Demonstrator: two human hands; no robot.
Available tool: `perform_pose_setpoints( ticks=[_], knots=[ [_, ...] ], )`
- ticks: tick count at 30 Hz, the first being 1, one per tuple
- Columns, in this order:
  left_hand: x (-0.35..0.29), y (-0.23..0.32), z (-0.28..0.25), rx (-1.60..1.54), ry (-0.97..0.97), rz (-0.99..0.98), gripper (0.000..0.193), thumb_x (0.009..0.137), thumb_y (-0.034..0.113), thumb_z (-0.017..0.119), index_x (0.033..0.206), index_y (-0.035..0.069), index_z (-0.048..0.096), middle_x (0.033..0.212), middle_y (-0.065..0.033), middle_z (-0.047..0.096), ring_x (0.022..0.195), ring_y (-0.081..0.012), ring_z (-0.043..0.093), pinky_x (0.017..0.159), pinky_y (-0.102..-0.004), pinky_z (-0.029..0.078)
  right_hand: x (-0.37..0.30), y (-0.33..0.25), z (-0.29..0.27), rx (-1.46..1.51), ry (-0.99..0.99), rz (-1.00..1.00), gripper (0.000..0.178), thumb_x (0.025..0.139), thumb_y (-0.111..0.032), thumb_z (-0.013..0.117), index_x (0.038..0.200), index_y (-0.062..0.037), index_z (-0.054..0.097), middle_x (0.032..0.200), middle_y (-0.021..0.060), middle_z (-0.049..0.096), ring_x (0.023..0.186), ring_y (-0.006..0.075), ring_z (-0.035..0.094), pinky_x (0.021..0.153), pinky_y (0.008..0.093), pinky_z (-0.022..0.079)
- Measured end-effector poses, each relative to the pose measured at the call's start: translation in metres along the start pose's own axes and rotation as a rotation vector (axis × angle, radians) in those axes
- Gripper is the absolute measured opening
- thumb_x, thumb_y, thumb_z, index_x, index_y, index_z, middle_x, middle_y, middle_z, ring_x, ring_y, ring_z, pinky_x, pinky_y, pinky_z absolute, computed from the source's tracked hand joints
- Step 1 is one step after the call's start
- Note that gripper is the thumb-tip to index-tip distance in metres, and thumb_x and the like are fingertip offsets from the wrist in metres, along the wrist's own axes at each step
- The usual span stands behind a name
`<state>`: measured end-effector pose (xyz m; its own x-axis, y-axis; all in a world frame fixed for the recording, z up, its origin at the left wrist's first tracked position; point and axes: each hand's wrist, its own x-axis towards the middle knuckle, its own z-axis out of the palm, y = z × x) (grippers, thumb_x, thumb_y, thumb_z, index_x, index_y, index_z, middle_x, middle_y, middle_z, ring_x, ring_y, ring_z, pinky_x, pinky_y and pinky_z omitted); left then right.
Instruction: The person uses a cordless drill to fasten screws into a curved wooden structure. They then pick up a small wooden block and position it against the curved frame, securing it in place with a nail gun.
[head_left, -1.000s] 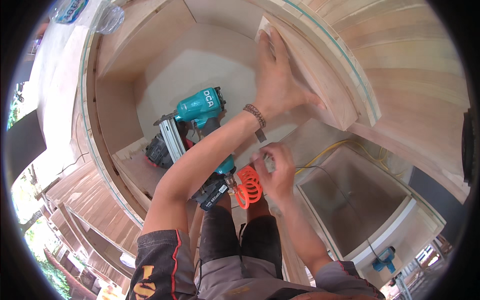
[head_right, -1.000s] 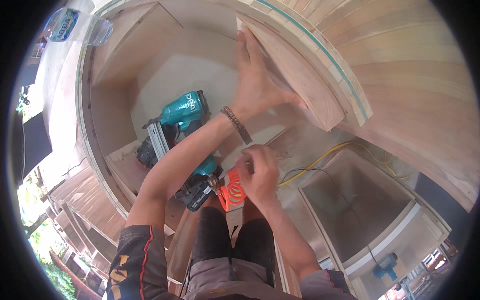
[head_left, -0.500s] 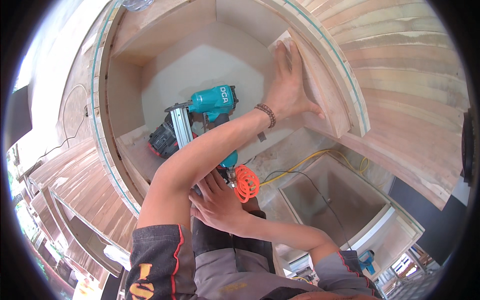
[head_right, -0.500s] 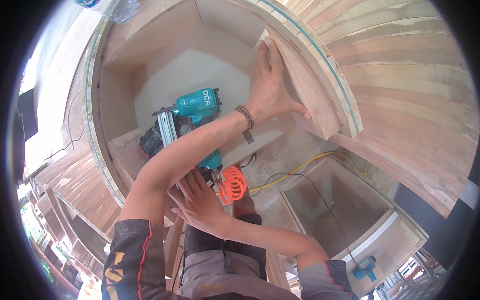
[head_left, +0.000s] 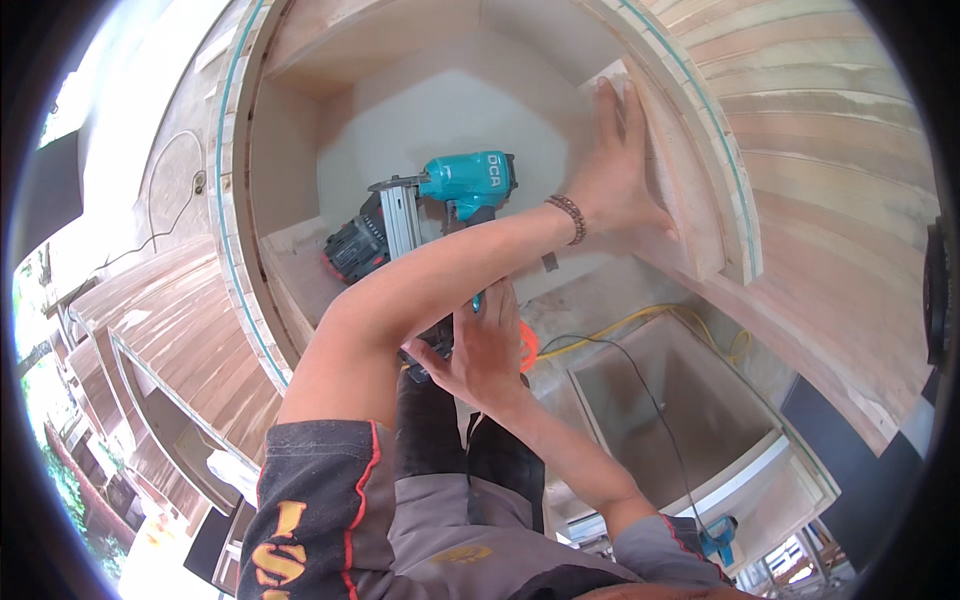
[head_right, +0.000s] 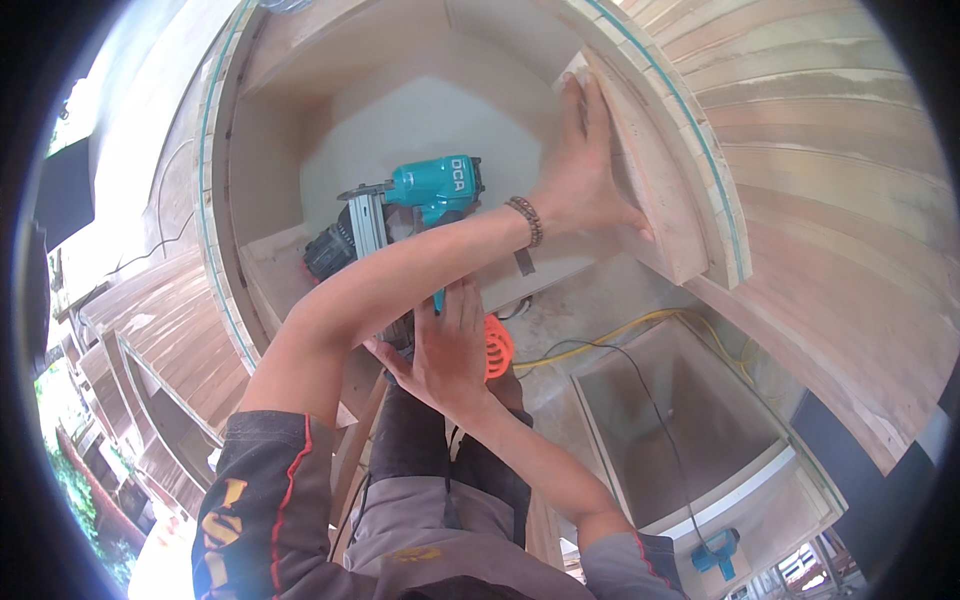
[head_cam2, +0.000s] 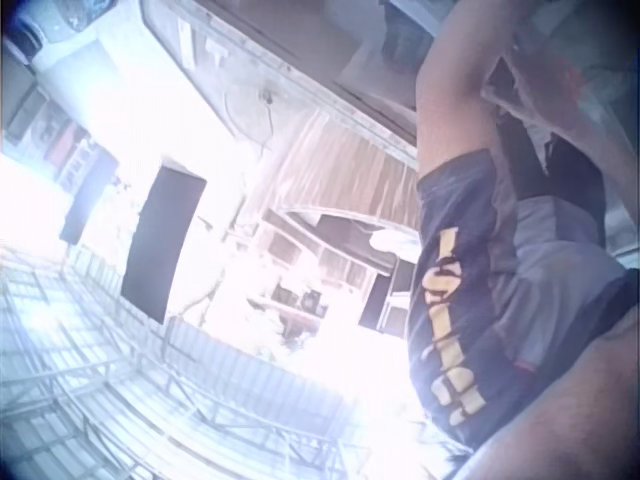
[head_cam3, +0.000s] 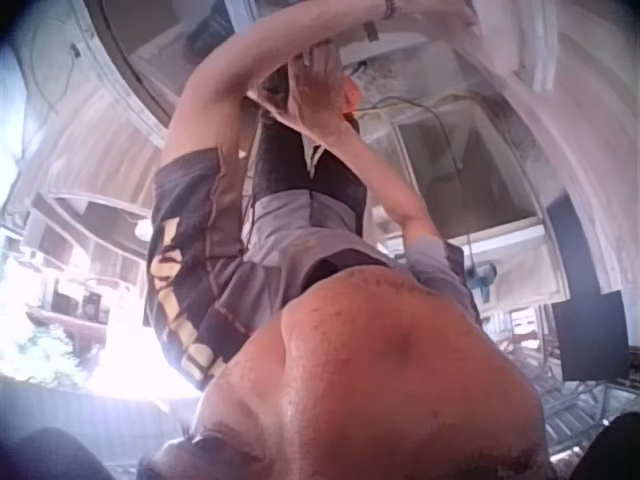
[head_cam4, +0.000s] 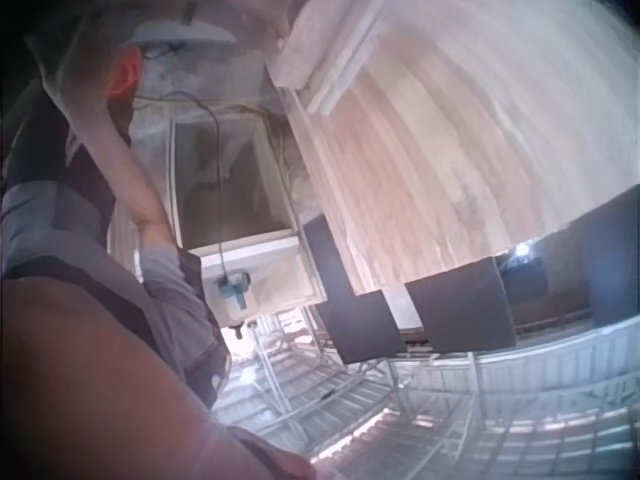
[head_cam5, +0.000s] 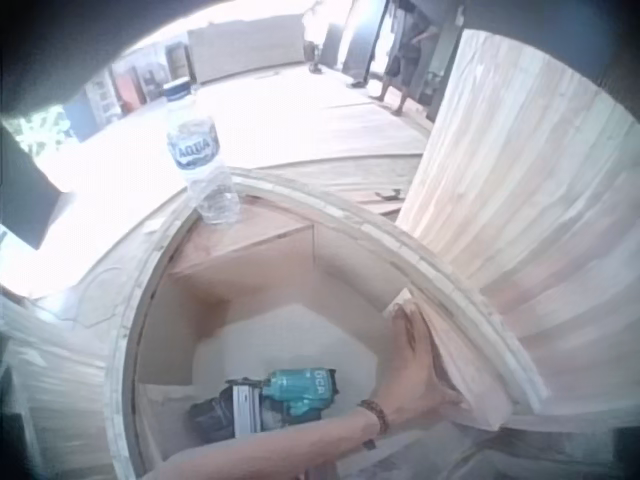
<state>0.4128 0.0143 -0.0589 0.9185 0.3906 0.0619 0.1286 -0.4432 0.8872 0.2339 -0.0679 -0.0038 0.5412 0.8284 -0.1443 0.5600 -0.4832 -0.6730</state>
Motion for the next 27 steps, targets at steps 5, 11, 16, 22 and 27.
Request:
perform_pose_setpoints(
  ticks=[5,11,16,22,27],
  knots=[
    [0.003,0.004,0.001,-0.019,-0.023,-0.022,0.179,0.038,0.049,0.103,0.152,-0.009,-0.022,0.156,-0.0455,-0.012,0.150,-0.0578,-0.004,0.124,-0.0532,0.022,0.000,0.020,-0.003,0.273,0.013,0.064,0.078,0.096,-0.046,0.064,0.149,0.0036,0.037,0.145,0.0342,0.037,0.135,0.0519,0.035,0.110,0.0570,0.032],
    [0.004,-0.001,0.008,0.069,0.035,0.027,0.178,0.036,0.045,0.103,0.153,-0.010,-0.019,0.155,-0.0473,-0.012,0.150,-0.0583,-0.003,0.122,-0.0503,0.029,0.017,0.061,0.017,0.935,0.231,0.343,0.048,0.096,-0.019,0.065,0.136,0.0028,0.051,0.131,0.0220,0.059,0.127,0.0368,0.054,0.105,0.0471,0.042],
    [0.005,-0.001,0.010,0.008,0.009,0.053,0.181,0.038,0.047,0.103,0.150,-0.010,-0.027,0.157,-0.0446,-0.012,0.150,-0.0575,-0.008,0.125,-0.0571,0.016,0.043,0.091,0.043,0.892,0.057,0.380,0.046,0.091,-0.007,0.067,0.134,0.0029,0.052,0.120,0.0171,0.066,0.117,0.0257,0.064,0.098,0.0388,0.048],
    [0.003,-0.004,0.009,0.052,0.044,0.025,0.180,0.035,0.043,0.104,0.152,-0.009,-0.022,0.155,-0.0468,-0.012,0.150,-0.0574,-0.001,0.122,-0.0519,0.030,0.040,0.083,0.007,1.181,-0.087,0.654,0.051,0.086,-0.004,0.066,0.134,0.0014,0.051,0.095,0.0121,0.068,0.083,0.0202,0.068,0.078,0.0337,0.053],
    [0.005,0.002,0.010,0.053,0.034,0.033,0.180,0.034,0.044,0.104,0.152,-0.007,-0.022,0.155,-0.0461,-0.011,0.150,-0.0573,0.000,0.122,-0.0520,0.031,-0.034,0.084,-0.020,1.447,-0.032,0.843,0.053,0.082,0.000,0.063,0.133,0.0015,0.051,0.087,0.0123,0.067,0.071,0.0193,0.066,0.069,0.0330,0.054]
  ],
)
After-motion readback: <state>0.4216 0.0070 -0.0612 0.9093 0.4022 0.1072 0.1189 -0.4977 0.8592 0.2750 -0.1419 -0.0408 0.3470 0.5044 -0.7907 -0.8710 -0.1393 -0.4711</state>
